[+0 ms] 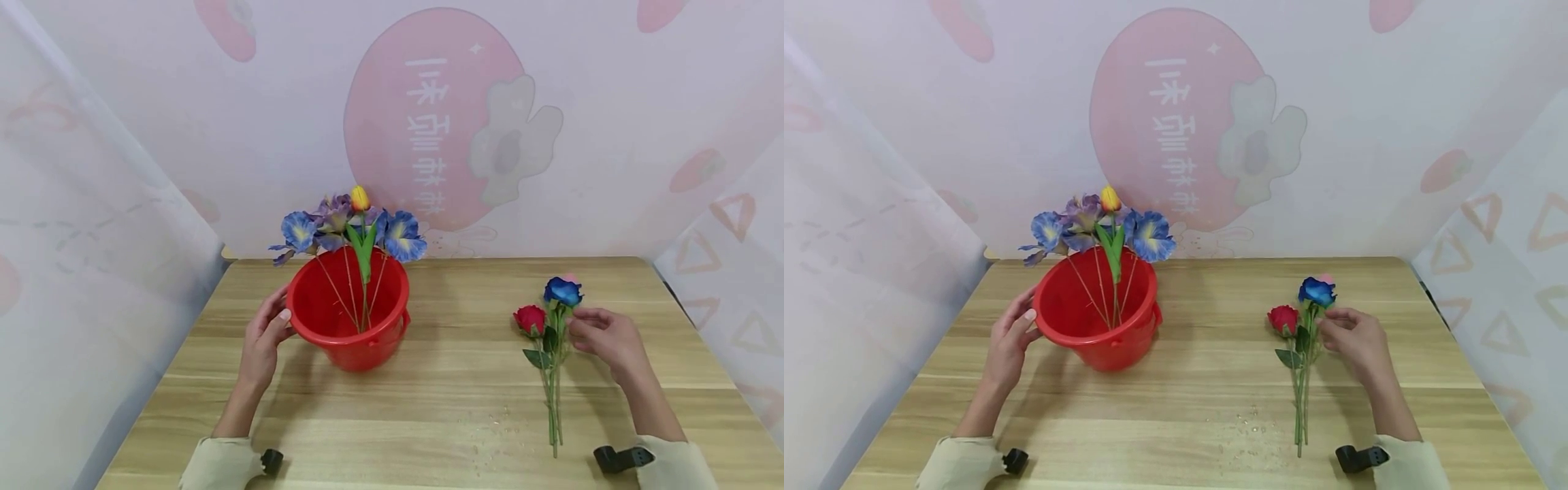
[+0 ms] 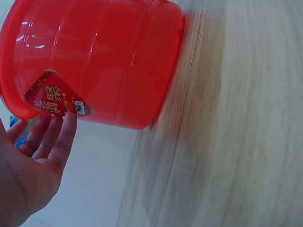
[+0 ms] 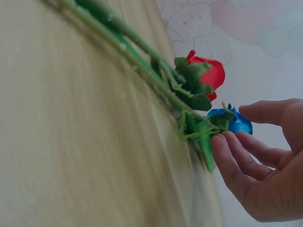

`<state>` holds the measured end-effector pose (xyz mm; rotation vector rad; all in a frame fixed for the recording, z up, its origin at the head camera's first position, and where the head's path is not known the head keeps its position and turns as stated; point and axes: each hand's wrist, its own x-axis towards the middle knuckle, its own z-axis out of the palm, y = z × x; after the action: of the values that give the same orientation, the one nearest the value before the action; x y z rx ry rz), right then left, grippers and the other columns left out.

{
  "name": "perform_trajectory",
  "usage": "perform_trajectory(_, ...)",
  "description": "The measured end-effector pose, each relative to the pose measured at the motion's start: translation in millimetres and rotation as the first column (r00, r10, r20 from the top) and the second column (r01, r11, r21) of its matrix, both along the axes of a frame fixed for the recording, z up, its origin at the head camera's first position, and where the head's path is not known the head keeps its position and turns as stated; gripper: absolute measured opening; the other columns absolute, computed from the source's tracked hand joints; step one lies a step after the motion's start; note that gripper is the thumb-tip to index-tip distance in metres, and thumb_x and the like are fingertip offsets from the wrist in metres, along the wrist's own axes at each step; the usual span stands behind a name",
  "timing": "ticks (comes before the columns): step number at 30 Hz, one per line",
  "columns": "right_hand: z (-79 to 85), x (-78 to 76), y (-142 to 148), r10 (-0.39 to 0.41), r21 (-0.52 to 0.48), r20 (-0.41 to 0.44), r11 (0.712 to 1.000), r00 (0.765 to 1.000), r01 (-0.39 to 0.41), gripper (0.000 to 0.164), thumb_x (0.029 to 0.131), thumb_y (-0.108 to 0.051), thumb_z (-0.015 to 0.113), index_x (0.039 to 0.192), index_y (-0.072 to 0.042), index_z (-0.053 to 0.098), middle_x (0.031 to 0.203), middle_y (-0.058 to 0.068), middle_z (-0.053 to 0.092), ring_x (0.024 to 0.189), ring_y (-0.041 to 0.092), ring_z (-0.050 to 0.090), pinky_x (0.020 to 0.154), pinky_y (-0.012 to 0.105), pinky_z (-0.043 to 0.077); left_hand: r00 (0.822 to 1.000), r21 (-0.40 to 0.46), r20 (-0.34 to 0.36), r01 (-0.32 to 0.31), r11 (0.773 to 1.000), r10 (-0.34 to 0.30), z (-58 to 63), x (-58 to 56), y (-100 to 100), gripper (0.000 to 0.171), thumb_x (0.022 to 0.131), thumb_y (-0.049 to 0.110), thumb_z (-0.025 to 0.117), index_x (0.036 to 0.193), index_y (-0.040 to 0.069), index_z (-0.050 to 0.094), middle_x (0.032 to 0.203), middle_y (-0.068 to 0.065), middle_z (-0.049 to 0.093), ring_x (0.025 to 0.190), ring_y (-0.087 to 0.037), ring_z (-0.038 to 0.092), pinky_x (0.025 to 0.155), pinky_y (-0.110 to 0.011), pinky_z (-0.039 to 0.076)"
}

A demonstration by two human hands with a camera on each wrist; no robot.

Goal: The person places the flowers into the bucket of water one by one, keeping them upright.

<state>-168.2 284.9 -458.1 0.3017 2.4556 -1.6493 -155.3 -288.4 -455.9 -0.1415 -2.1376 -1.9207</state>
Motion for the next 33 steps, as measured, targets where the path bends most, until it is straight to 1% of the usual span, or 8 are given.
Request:
perform_trajectory(3,-7.9,-2.4,3.4,0.032,0.011,0.026,0.999,0.999,-0.033,0.059,0.105,-0.021,0.068,0.15,0.013,0.049,0.119,0.011,0.077,0.088,0.003,0.075,0.081,0.03,0.067,1.0,-0.003,0.003,-0.003,1.0,0.003,0.3,-0.4,0.3,0.047,0.112,0.016,0.05,0.158,0.007,0.051,0.139,-0.004,0.067,0.118,-0.018,0.07,0.085,-0.023,0.065)
perform_trajectory(6,-13.6,-3.9,4.4,0.06,0.011,0.048,0.998,0.997,-0.061,0.059,0.104,-0.021,0.069,0.149,0.012,0.05,0.125,0.016,0.075,0.09,0.002,0.074,0.081,0.029,0.067,1.0,-0.004,0.007,-0.007,1.0,0.007,0.9,-0.4,0.1,0.047,0.112,0.017,0.05,0.158,0.007,0.051,0.139,-0.003,0.067,0.118,-0.017,0.07,0.085,-0.022,0.065)
perform_trajectory(9,-17.9,-5.4,4.7,0.071,-0.008,0.067,0.997,0.995,-0.071,0.06,0.104,-0.022,0.07,0.149,0.012,0.049,0.121,0.011,0.075,0.093,0.0,0.072,0.082,0.028,0.067,1.0,-0.002,0.013,-0.009,1.0,0.009,0.9,-0.2,0.0,0.047,0.112,0.017,0.05,0.158,0.007,0.051,0.139,-0.001,0.067,0.118,-0.015,0.07,0.085,-0.022,0.065)
perform_trajectory(13,-21.2,-5.8,4.7,0.056,-0.033,0.11,0.998,0.992,-0.053,0.058,0.103,-0.021,0.072,0.147,0.011,0.051,0.109,0.0,0.076,0.09,0.0,0.071,0.079,0.026,0.066,1.0,0.002,0.016,-0.007,1.0,0.007,0.4,0.2,0.4,0.047,0.112,0.017,0.049,0.158,0.006,0.051,0.138,0.0,0.068,0.117,-0.014,0.07,0.085,-0.022,0.065)
perform_trajectory(17,-23.8,-6.1,4.2,0.049,-0.039,0.131,0.998,0.99,-0.044,0.053,0.101,-0.019,0.074,0.141,0.009,0.054,0.101,-0.007,0.076,0.087,0.002,0.072,0.076,0.026,0.066,1.0,-0.005,0.013,-0.005,1.0,0.006,0.4,-0.1,0.7,0.047,0.112,0.017,0.049,0.158,0.006,0.051,0.139,0.0,0.067,0.117,-0.013,0.07,0.085,-0.022,0.065)
perform_trajectory(23,-26.6,-6.8,3.0,0.055,-0.03,0.128,0.998,0.99,-0.051,0.053,0.101,-0.022,0.075,0.14,0.008,0.055,0.101,-0.007,0.075,0.085,0.004,0.071,0.074,0.026,0.066,1.0,-0.006,0.018,-0.004,1.0,0.004,0.2,0.5,-0.1,0.048,0.112,0.017,0.049,0.158,0.006,0.05,0.139,0.0,0.067,0.117,-0.013,0.069,0.086,-0.022,0.065)
perform_trajectory(29,-30.1,-7.8,1.5,0.051,-0.01,0.114,0.999,0.992,-0.05,0.052,0.102,-0.021,0.074,0.14,0.009,0.055,0.099,-0.006,0.075,0.082,0.004,0.07,0.071,0.025,0.065,1.0,-0.009,0.021,-0.005,1.0,0.006,0.1,0.8,-0.1,0.048,0.112,0.017,0.049,0.158,0.006,0.05,0.139,-0.001,0.067,0.117,-0.014,0.069,0.086,-0.022,0.065)
perform_trajectory(33,-28.6,-7.2,-1.3,0.041,0.003,0.111,0.999,0.993,-0.042,0.053,0.1,-0.023,0.077,0.138,0.008,0.057,0.099,-0.006,0.075,0.082,0.004,0.07,0.07,0.025,0.065,1.0,-0.01,0.02,-0.006,1.0,0.006,0.2,0.7,0.3,0.048,0.112,0.017,0.049,0.158,0.006,0.051,0.139,-0.003,0.067,0.116,-0.015,0.069,0.086,-0.022,0.065)
